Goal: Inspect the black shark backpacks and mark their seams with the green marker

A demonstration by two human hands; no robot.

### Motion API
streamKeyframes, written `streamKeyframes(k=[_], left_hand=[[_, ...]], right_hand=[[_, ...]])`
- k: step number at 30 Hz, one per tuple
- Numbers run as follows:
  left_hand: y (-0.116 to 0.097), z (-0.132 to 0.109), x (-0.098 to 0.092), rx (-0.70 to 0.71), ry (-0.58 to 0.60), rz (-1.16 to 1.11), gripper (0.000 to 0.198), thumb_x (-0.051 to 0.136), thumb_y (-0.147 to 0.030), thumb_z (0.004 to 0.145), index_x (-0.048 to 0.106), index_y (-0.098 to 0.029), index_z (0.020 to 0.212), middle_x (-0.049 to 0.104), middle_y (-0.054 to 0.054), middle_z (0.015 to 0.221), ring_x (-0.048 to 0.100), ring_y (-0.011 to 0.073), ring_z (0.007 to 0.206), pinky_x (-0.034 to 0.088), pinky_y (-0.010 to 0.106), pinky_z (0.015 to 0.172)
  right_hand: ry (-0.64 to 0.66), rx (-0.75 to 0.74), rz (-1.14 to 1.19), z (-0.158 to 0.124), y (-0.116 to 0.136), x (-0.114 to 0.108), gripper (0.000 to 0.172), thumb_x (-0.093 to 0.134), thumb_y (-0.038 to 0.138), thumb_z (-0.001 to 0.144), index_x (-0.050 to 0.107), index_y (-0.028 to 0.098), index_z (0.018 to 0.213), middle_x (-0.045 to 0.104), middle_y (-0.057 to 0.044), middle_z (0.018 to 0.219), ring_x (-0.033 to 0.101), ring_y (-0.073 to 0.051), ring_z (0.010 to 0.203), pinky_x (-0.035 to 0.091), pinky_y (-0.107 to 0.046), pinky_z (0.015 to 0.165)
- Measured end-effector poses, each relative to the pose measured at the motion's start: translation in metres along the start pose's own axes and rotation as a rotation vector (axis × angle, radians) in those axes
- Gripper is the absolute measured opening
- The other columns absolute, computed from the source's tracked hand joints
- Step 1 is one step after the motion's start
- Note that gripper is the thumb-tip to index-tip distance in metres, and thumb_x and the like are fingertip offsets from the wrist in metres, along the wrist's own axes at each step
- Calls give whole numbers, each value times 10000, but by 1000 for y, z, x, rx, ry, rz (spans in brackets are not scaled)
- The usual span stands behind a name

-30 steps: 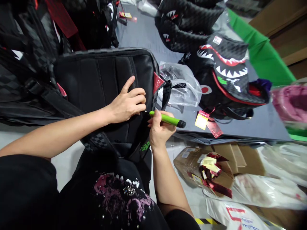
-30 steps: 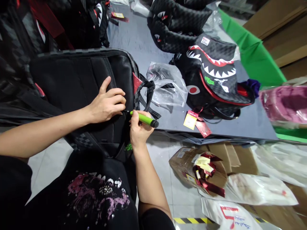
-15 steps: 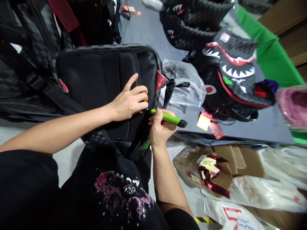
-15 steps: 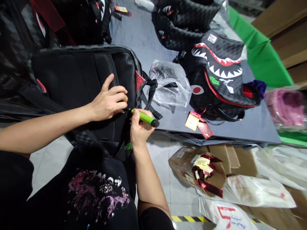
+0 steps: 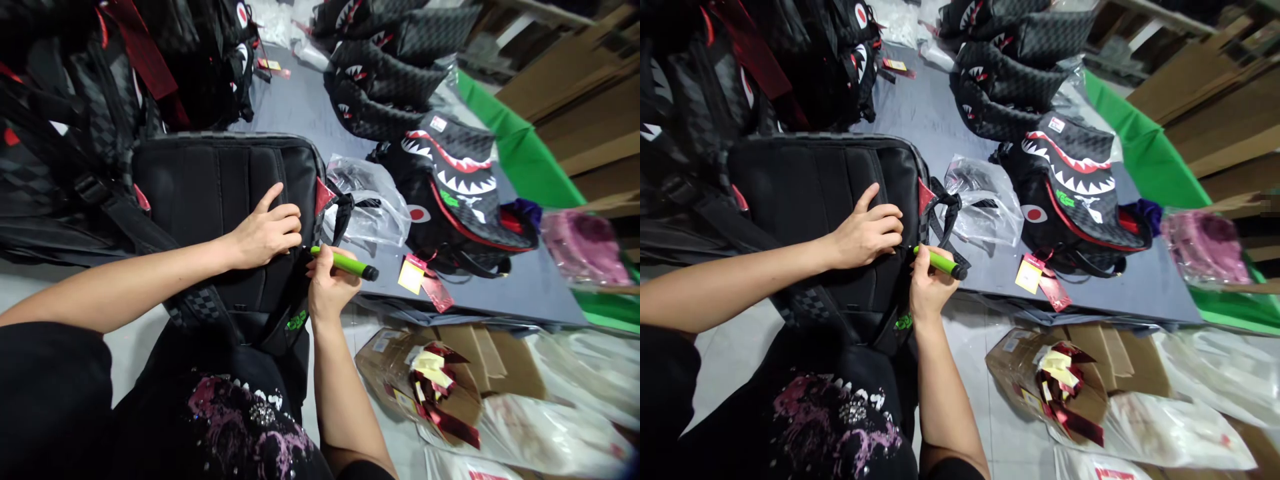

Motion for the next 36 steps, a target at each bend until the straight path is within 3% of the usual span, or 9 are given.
streamKeyframes(k=[19, 21, 24, 26, 28, 32, 36], left_hand=[[-6, -1, -6, 21, -105, 100, 87, 586, -238, 939, 665, -213, 912, 704, 22, 992, 573, 226, 1176, 248, 635, 1219], [-5, 2, -16, 37, -89, 140, 81, 619, -265, 927, 664, -207, 893, 708, 25, 946, 601, 228, 1094, 307, 587, 1180], [-1, 11, -35, 172, 73, 192, 187, 710, -374, 872, 662, -193, 875, 706, 34, 869, 619, 218, 921, 429, 434, 991], [4, 16, -48, 246, 200, 205, 269, 750, -434, 834, 658, -185, 873, 708, 45, 862, 617, 212, 868, 419, 389, 902], [9, 18, -61, 233, 266, 225, 311, 769, -459, 813, 653, -176, 863, 713, 54, 868, 624, 214, 854, 392, 382, 889], [-2, 14, -86, 173, 241, 252, 312, 733, -462, 850, 635, -168, 813, 711, 48, 826, 629, 197, 800, 374, 360, 814], [-46, 2, -137, 143, 133, 265, 309, 703, -465, 875, 615, -174, 819, 702, 35, 791, 632, 193, 760, 350, 348, 702]], right_hand=[[40, 12, 10, 3, 1, 1, 330, 650, 486, 907, 657, 157, 880, 657, -3, 645, 637, -162, 516, 535, -292, 517], [32, 18, 35, 3, 2, -4, 327, 668, 479, 897, 659, 153, 877, 661, -7, 643, 640, -165, 510, 528, -289, 498], [-73, 15, 119, -1, 6, -21, 331, 677, 478, 895, 653, 151, 940, 677, -7, 663, 632, -159, 479, 528, -286, 464], [-101, -56, 147, -9, 12, -32, 334, 679, 447, 907, 651, 152, 1060, 730, -40, 780, 690, -177, 567, 594, -326, 568], [-69, -161, 114, -23, 19, -38, 338, 684, 385, 917, 648, 162, 1167, 764, -78, 923, 744, -205, 707, 627, -382, 731], [19, -300, 74, -48, 31, -39, 303, 681, 314, 921, 667, 174, 1190, 769, -101, 1042, 766, -241, 827, 628, -416, 817], [-19, -379, 197, -51, 66, -60, 290, 634, 307, 949, 651, 171, 1205, 764, -83, 985, 758, -228, 762, 632, -393, 714]])
Point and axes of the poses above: each hand's wrist, its own z-axis towards the middle knuckle, its own x-axis out of the palm, y = z × x, the point moved 5 cm from there along z, towards the middle knuckle
